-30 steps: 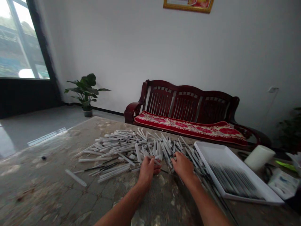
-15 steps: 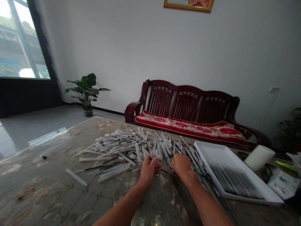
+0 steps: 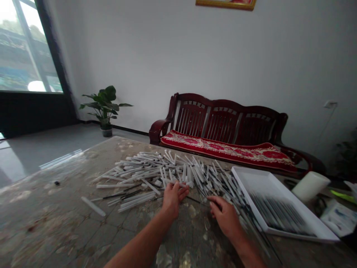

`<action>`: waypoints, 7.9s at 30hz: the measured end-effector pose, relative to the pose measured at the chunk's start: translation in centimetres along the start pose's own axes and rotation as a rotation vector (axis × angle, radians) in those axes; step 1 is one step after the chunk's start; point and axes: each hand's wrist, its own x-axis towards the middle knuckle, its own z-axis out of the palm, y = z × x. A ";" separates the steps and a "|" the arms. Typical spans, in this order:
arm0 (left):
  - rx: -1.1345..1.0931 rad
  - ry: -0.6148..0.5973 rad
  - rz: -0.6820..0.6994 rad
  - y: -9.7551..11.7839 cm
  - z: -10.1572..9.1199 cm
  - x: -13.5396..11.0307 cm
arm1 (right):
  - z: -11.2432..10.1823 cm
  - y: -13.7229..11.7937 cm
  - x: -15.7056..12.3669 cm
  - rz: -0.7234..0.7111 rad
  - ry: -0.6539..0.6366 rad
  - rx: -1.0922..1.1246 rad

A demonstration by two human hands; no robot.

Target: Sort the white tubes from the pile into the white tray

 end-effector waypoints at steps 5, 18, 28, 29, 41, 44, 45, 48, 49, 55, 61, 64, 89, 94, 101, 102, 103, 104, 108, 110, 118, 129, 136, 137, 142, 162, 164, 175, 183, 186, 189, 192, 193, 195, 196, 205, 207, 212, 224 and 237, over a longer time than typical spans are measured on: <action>-0.054 0.005 0.001 0.2 0.0 -0.1 | 0.5 0.2 -0.7 -0.027 -0.002 0.022; -0.076 0.013 -0.040 0.3 0.0 -0.2 | 0.3 0.2 -0.9 -0.075 -0.004 -0.075; 0.027 -0.048 -0.010 0.0 0.2 -0.5 | -0.1 -0.1 -0.8 -0.134 0.021 -0.145; 0.070 -0.067 0.017 -0.1 0.2 -0.6 | -0.2 -0.2 -0.9 -0.176 0.031 -0.180; 0.227 -0.229 -0.042 -0.7 0.6 -1.5 | -0.6 -1.0 -1.5 -0.340 0.107 -0.179; 0.189 -0.339 -0.146 -1.1 0.9 -2.7 | 0.1 -1.1 -1.2 -0.193 0.114 0.048; 0.172 -0.373 -0.186 -1.2 1.0 -3.1 | 0.3 -1.2 -1.1 -0.136 0.115 0.138; 0.127 -0.427 -0.299 -1.1 1.1 -4.1 | 0.7 -1.5 -0.8 -0.023 0.109 0.366; 0.114 -0.437 -0.326 -1.1 1.1 -4.2 | 0.8 -1.6 -0.8 -0.002 0.100 0.415; 0.032 -0.456 -0.399 -1.2 0.9 -3.7 | 0.6 -1.4 -0.7 0.110 0.019 0.609; -0.054 -0.233 -0.307 -0.7 0.7 -1.9 | -3.8 1.0 1.0 0.127 0.309 0.232; -0.063 -0.175 -0.268 -0.5 0.7 -1.4 | -5.4 2.4 1.2 0.084 0.280 -0.151; 0.006 -0.223 -0.260 -1.0 0.6 -1.5 | -4.6 0.9 -0.8 -0.077 -0.032 -0.855; 0.017 -0.221 -0.247 -1.0 0.7 -1.7 | -4.0 0.9 -0.8 -0.128 0.069 -0.810; 0.043 -0.210 -0.250 -0.9 1.0 -2.4 | -2.3 0.8 -0.3 -0.218 0.260 -0.459; 0.048 -0.210 -0.249 -0.8 1.1 -2.5 | -2.1 0.8 -0.2 -0.226 0.265 -0.439; 0.051 -0.209 -0.248 -0.8 1.1 -2.5 | -1.9 0.8 -0.1 -0.231 0.270 -0.415; 0.054 -0.209 -0.247 -0.8 1.1 -2.6 | -1.7 0.8 0.0 -0.228 0.283 -0.376; 0.044 -0.214 -0.249 -0.9 1.2 -2.6 | -0.7 0.6 0.4 -0.098 0.329 -0.023; 0.033 -0.225 -0.258 -1.1 1.3 -2.7 | -0.1 0.1 0.3 -0.005 0.304 0.190; 0.024 -0.266 -0.293 -1.4 1.4 -3.1 | 1.3 -1.5 -0.1 0.053 0.286 0.371; 0.033 -0.272 -0.286 -1.6 1.3 -2.9 | 1.7 -1.5 0.0 0.096 0.288 0.464; 0.037 -0.277 -0.277 -1.9 1.1 -2.7 | 1.6 -1.2 0.0 0.047 0.302 0.383; 0.038 -0.277 -0.279 -1.9 1.1 -2.7 | 1.5 -1.2 0.0 0.048 0.304 0.379; 0.037 -0.285 -0.280 -1.9 1.0 -2.8 | 1.7 -1.0 0.1 0.048 0.292 0.364; 0.060 -0.269 -0.156 -2.0 1.4 -3.4 | 1.7 -1.6 0.0 -0.061 0.222 0.145; 0.071 -0.282 -0.143 -2.1 1.4 -3.5 | 1.8 -1.6 0.0 -0.093 0.228 0.052; 0.063 -0.287 -0.154 -2.2 1.4 -3.3 | 1.4 -1.8 -0.1 -0.150 0.148 0.067; 0.077 -0.318 -0.153 -2.4 1.4 -3.4 | 1.1 -1.4 -0.1 -0.122 0.163 0.076; 0.077 -0.311 -0.166 -2.4 1.4 -3.4 | 1.0 -1.6 -0.1 -0.156 0.128 0.057; 0.081 -0.329 -0.166 -2.4 1.3 -3.4 | 1.1 -1.6 -0.1 -0.154 0.149 0.016; 0.088 -0.351 -0.165 -2.5 1.3 -3.5 | 1.2 -1.5 0.0 -0.127 0.171 0.017; 0.089 -0.347 -0.168 -2.5 1.3 -3.5 | 1.2 -1.5 -0.1 -0.123 0.167 0.022; 0.091 -0.329 -0.171 -2.5 1.3 -3.4 | 1.1 -1.6 -0.1 -0.127 0.147 0.032; 0.095 -0.321 -0.172 -2.4 1.4 -3.3 | 1.1 -1.7 -0.1 -0.136 0.135 0.034; 0.131 -0.332 -0.158 -2.6 1.4 -3.4 | 1.1 -1.2 0.0 -0.102 0.095 0.037; 0.129 -0.312 -0.147 -2.5 1.4 -3.4 | 1.1 -1.2 -0.1 -0.111 0.084 0.037; 0.133 -0.329 -0.149 -2.4 1.5 -3.5 | 1.2 -1.1 0.0 -0.104 0.107 0.026; 0.135 -0.344 -0.127 -2.4 1.5 -3.6 | 1.1 -1.4 0.1 -0.100 0.101 0.033; 0.292 -0.481 -0.138 -1.5 1.8 -3.8 | 0.0 -0.8 0.4 -0.037 0.070 0.181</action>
